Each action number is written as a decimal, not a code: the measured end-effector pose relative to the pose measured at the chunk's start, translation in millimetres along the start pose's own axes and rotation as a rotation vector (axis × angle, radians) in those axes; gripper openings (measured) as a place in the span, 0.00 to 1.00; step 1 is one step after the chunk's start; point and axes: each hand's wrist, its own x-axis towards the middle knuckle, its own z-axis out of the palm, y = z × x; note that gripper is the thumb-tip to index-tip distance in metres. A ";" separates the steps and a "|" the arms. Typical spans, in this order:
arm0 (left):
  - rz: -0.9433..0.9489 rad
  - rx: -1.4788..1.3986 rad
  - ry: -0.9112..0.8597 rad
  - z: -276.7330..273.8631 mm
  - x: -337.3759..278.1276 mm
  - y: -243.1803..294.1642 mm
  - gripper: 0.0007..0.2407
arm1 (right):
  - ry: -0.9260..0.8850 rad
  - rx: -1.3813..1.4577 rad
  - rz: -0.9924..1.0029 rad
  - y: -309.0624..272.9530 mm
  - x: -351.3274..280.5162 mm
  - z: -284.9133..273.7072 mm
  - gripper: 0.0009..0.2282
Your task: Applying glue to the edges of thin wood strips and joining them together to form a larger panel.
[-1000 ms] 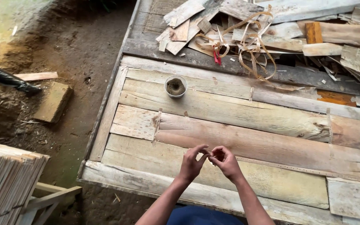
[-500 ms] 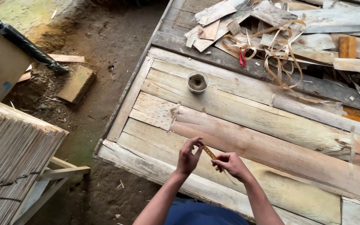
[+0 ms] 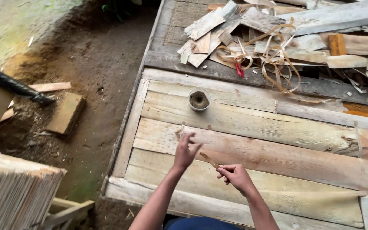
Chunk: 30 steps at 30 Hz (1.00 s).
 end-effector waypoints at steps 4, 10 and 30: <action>-0.211 0.108 -0.018 9.4 71.4 -77.0 0.14 | 0.110 0.139 0.049 1.2 11.0 0.4 0.11; -0.557 0.220 -0.101 27.9 171.6 -135.7 0.21 | 0.262 0.312 0.110 16.9 15.4 -8.2 0.09; -0.550 0.120 -0.250 39.7 66.6 -42.6 0.07 | 0.342 0.292 0.083 33.0 23.3 -30.7 0.08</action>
